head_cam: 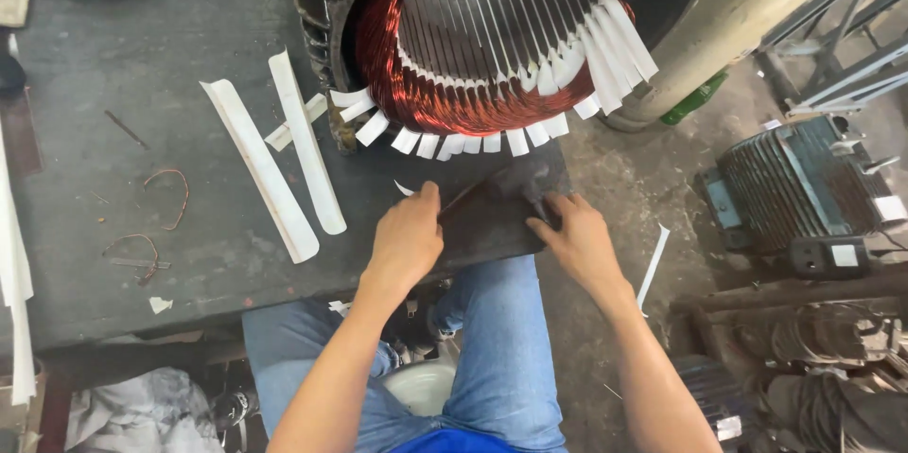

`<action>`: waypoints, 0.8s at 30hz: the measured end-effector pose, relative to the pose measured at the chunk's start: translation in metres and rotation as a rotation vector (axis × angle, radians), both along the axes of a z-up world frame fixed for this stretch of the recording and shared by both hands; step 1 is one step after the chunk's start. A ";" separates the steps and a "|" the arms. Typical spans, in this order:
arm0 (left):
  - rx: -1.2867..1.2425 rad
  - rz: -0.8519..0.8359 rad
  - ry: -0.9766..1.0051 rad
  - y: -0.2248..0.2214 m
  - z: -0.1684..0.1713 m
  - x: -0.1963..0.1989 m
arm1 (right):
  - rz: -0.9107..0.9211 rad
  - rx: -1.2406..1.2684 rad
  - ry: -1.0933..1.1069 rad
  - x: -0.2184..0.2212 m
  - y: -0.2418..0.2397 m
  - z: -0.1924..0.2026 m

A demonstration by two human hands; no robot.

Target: The person is winding copper coils into a motor stator, inserting insulation strips and using a mallet to seat them.

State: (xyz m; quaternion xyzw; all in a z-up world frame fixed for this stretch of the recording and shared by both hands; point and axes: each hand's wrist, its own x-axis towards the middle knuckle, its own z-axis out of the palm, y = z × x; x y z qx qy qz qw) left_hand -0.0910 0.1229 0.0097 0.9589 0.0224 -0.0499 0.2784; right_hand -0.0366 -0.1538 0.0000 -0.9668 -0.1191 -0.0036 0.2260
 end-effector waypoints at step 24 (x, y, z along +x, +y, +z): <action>-1.513 0.447 0.125 -0.093 0.029 0.082 | 0.563 0.190 0.265 -0.073 -0.101 0.061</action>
